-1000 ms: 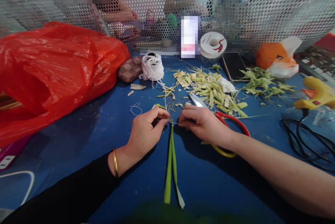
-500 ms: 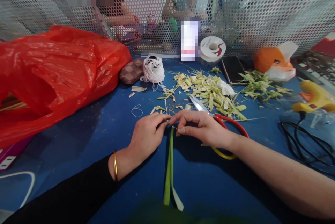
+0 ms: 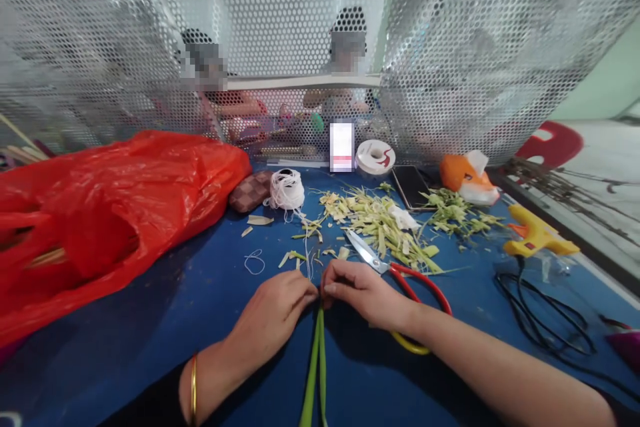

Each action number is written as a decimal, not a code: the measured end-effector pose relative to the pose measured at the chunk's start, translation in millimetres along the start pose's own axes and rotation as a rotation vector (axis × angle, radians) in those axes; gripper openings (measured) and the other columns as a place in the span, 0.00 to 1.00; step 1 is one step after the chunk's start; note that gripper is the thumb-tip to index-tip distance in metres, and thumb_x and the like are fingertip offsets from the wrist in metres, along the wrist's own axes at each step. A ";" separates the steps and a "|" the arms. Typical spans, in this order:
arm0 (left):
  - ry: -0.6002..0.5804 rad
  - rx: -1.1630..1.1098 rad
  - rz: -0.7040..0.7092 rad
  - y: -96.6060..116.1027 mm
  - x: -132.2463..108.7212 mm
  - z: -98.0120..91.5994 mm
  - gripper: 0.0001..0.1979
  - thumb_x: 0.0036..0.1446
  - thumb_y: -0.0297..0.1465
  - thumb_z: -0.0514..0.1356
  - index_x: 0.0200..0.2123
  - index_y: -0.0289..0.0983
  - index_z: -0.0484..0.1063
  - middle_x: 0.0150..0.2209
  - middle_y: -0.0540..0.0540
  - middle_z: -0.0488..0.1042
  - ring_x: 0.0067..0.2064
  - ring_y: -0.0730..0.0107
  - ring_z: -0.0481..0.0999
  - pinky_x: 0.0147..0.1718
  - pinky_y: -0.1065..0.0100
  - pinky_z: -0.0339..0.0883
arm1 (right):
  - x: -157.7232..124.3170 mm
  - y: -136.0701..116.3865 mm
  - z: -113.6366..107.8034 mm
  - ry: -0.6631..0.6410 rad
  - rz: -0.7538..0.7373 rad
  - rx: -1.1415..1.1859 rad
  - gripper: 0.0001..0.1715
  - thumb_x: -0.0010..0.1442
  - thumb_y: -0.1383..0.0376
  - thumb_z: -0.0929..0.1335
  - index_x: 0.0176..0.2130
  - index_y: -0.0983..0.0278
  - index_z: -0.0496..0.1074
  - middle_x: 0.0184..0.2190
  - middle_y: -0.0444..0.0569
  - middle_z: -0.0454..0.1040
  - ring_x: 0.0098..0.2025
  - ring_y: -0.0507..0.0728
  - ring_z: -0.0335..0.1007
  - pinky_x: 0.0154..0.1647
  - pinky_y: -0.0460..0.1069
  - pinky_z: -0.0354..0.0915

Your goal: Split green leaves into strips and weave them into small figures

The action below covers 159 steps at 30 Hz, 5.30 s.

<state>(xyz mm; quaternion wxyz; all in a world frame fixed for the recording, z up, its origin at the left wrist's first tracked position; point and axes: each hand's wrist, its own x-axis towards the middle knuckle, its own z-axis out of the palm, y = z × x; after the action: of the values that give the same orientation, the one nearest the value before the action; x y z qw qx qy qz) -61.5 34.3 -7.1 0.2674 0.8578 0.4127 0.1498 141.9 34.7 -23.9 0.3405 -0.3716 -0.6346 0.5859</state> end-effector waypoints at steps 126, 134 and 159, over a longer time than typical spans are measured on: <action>0.549 -0.310 -0.197 28.8 11.4 -5.3 0.13 0.56 0.35 0.56 0.36 0.37 0.79 0.29 0.47 0.79 0.24 0.71 0.70 0.26 0.70 0.61 | -65.0 -31.6 -28.5 0.333 0.388 -1.295 0.28 0.50 0.70 0.64 0.52 0.69 0.68 0.38 0.60 0.77 0.40 0.66 0.74 0.34 0.52 0.61; 0.689 -0.401 -0.211 18.2 13.0 -8.0 0.12 0.53 0.35 0.60 0.38 0.37 0.80 0.26 0.48 0.78 0.24 0.70 0.73 0.25 0.71 0.64 | -66.6 -42.0 -15.6 0.373 0.181 0.255 0.20 0.47 0.63 0.72 0.41 0.63 0.69 0.18 0.36 0.62 0.15 0.47 0.52 0.17 0.44 0.54; 0.733 -0.485 -0.272 17.5 15.6 -8.5 0.13 0.51 0.37 0.61 0.36 0.36 0.80 0.27 0.47 0.79 0.25 0.70 0.74 0.24 0.71 0.65 | -72.4 -52.0 12.9 0.070 0.258 0.821 0.34 0.58 0.37 0.60 0.44 0.62 0.68 0.25 0.44 0.66 0.20 0.49 0.59 0.21 0.44 0.60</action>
<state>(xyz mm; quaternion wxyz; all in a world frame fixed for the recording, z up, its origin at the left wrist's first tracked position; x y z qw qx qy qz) -45.1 40.4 10.6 0.3140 0.5989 0.5421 0.4988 162.5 -36.6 27.1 0.4053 -0.3012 -0.2854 0.8146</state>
